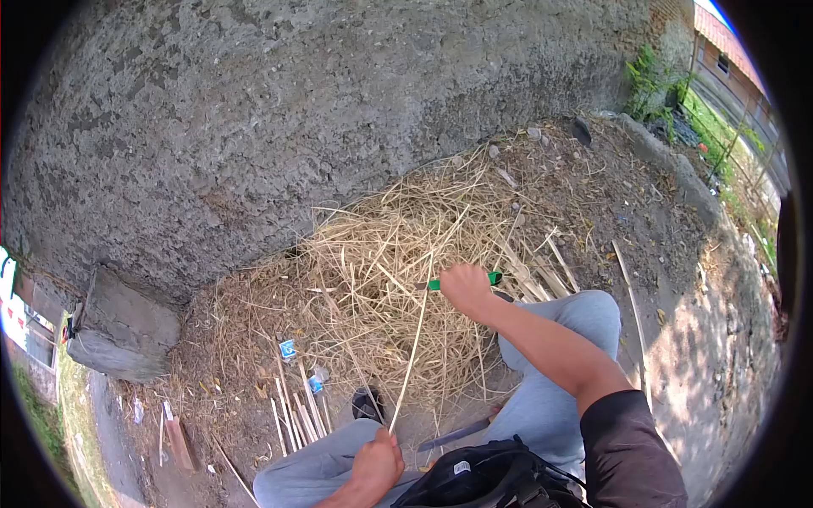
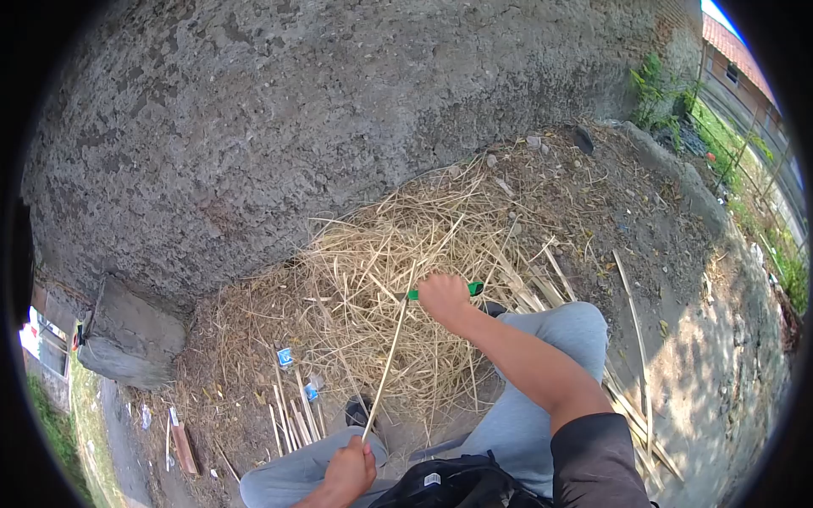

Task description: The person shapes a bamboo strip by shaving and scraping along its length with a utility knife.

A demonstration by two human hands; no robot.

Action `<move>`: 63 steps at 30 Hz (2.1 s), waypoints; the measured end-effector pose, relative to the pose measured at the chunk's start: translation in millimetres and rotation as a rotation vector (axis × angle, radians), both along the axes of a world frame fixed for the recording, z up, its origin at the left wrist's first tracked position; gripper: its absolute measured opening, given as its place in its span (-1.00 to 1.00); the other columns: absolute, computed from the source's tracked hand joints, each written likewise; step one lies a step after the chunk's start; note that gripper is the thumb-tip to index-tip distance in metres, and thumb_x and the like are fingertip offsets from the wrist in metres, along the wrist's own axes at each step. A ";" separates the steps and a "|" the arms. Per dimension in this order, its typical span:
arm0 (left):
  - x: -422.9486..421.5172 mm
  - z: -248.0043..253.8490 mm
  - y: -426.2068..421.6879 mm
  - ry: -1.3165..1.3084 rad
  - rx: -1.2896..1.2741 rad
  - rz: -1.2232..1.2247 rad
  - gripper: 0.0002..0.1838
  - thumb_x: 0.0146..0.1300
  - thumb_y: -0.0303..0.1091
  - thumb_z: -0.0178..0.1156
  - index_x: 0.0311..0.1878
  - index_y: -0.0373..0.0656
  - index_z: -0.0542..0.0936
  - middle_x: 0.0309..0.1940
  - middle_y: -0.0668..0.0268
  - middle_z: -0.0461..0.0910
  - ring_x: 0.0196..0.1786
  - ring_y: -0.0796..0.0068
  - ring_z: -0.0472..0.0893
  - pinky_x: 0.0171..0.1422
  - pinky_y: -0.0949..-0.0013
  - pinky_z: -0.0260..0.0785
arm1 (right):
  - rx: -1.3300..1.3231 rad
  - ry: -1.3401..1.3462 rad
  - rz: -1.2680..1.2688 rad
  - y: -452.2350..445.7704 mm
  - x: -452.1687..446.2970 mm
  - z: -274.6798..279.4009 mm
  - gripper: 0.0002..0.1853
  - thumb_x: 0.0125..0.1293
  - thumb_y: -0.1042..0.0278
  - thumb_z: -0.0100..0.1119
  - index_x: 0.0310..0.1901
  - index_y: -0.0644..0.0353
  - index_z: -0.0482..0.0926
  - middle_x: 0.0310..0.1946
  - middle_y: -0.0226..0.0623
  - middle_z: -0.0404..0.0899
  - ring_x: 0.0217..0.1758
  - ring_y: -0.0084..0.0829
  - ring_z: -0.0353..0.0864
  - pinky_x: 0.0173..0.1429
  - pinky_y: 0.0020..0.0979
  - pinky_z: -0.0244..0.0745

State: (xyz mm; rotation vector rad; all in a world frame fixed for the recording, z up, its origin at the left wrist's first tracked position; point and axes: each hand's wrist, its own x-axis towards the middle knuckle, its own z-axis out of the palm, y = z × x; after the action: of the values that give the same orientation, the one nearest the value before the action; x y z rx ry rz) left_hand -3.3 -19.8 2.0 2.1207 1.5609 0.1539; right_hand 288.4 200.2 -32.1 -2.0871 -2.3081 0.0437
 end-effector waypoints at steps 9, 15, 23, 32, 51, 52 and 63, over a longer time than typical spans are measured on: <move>-41.4 51.7 -34.8 0.038 -0.200 0.053 -0.71 0.35 -0.29 0.07 -0.18 -0.42 0.50 -0.50 -0.26 0.56 -0.32 -0.35 0.59 -0.28 -0.20 0.44 | -0.039 -0.009 0.014 5.0 7.4 -33.4 -0.89 0.21 0.43 0.19 -0.28 0.17 0.69 -0.27 -0.15 0.71 -0.18 -0.20 0.76 -0.20 -0.21 0.65; -95.4 76.5 -69.6 -0.031 -0.283 0.135 -0.78 0.38 -0.33 0.00 -0.22 -0.30 0.53 -0.54 -0.17 0.54 -0.41 -0.26 0.58 -0.34 -0.03 0.39 | -0.108 0.085 -0.206 9.5 45.8 -49.3 -0.84 0.20 0.43 0.20 -0.20 0.22 0.68 -0.23 -0.10 0.71 -0.11 -0.15 0.74 -0.07 -0.17 0.65; -93.8 51.1 -10.7 -0.593 -0.978 0.339 -0.70 0.40 -0.27 0.19 -0.41 -0.08 0.32 -0.74 0.45 0.34 -0.73 0.57 0.35 -0.66 0.32 0.11 | -0.199 1.043 -0.230 -12.3 -6.0 66.6 -0.63 0.22 0.08 0.38 -0.28 0.31 0.64 -0.38 -0.20 0.65 -0.37 -0.43 0.66 -0.28 -0.34 0.55; -65.3 136.7 98.9 -0.504 -0.924 0.143 -0.62 0.42 -0.12 0.22 -0.45 0.00 0.30 -0.64 0.62 0.21 -0.62 0.80 0.18 -0.55 0.52 0.00 | 0.069 1.794 -0.225 -57.4 -9.3 106.9 -0.56 0.35 0.20 0.31 0.11 0.35 0.52 -0.33 -0.33 0.65 -0.65 -0.76 0.29 -0.61 -0.58 0.14; -25.9 91.6 180.7 -0.156 0.535 0.090 -0.59 -0.08 -0.11 0.55 -0.28 -0.13 0.60 -0.46 0.26 0.66 -0.36 0.22 0.68 -0.32 0.25 0.46 | 0.305 2.058 -0.312 -21.9 -7.3 107.0 -0.79 0.29 0.31 0.39 -0.19 0.29 0.67 -0.58 -0.45 0.55 -0.70 -0.74 0.18 -0.62 -0.55 0.05; -29.9 90.9 181.6 -0.211 0.603 0.072 -0.58 -0.12 -0.16 0.57 -0.26 -0.14 0.61 -0.43 0.24 0.66 -0.36 0.24 0.67 -0.32 0.27 0.46 | 0.283 2.082 -0.298 -21.5 -9.2 103.0 -0.78 0.30 0.29 0.38 -0.18 0.28 0.66 -0.62 -0.49 0.49 -0.70 -0.74 0.17 -0.62 -0.55 0.04; -45.8 90.0 162.7 -0.354 0.755 0.156 -0.62 -0.22 -0.42 0.60 -0.30 -0.24 0.65 -0.36 0.24 0.65 -0.32 0.31 0.66 -0.23 0.33 0.52 | -0.005 2.207 -0.136 -39.8 -20.0 98.5 -0.63 0.40 0.16 0.25 0.06 0.28 0.52 -0.43 -0.43 0.45 -0.66 -0.72 0.14 -0.57 -0.57 0.09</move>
State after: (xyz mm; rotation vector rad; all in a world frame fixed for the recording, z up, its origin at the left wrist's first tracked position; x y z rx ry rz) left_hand -49.1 142.9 92.1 2.2970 1.5893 1.2719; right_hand 268.4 160.3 66.5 -0.7425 -0.6382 1.3650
